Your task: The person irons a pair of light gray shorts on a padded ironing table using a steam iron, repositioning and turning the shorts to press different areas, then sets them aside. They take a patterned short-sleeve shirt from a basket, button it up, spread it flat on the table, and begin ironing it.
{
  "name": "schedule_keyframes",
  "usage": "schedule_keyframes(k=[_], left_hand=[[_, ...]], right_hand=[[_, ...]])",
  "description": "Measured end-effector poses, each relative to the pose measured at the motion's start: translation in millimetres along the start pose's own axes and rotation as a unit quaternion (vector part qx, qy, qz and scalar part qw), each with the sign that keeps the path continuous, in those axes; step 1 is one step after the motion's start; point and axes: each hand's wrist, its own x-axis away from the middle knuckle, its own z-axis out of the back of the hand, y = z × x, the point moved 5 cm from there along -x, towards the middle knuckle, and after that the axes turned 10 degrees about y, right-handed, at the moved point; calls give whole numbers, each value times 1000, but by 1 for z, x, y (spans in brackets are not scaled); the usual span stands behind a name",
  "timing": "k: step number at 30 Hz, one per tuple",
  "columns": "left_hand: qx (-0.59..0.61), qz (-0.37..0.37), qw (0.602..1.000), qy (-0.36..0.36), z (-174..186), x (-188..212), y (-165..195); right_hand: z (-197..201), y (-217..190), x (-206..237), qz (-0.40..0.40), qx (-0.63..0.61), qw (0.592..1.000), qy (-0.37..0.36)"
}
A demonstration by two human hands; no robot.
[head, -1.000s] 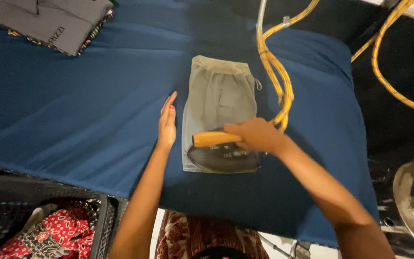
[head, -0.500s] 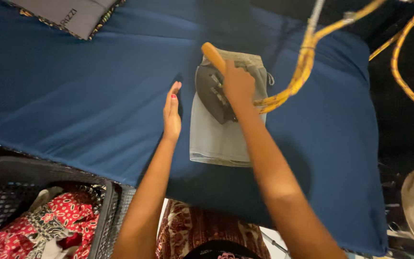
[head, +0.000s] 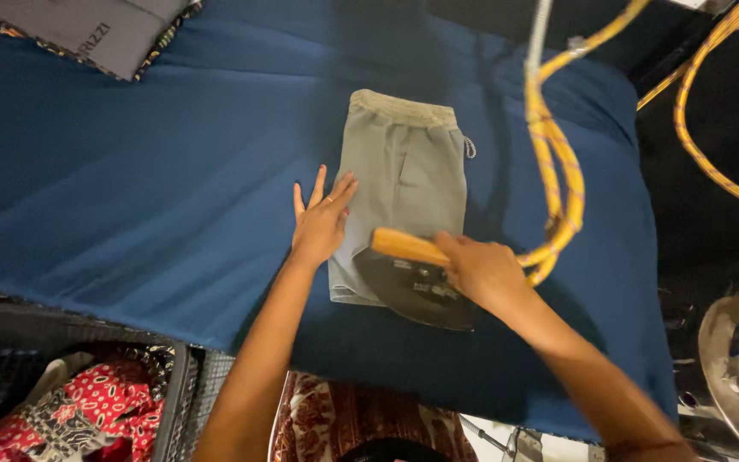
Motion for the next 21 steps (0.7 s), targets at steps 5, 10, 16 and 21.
schedule_keyframes(k=[5,10,16,21], left_hand=[[-30,-9,999,-16,-7,1,0],[-26,-14,999,-24,-10,4,-2],[-31,-12,999,-7,-2,4,5],[-34,2,999,-24,5,2,13]], right_hand=[[-22,58,-11,-159,78,981,74],[-43,122,-86,-233,119,951,164],[-36,134,-96,-172,29,981,87],[-11,122,-30,-39,-36,998,19]])
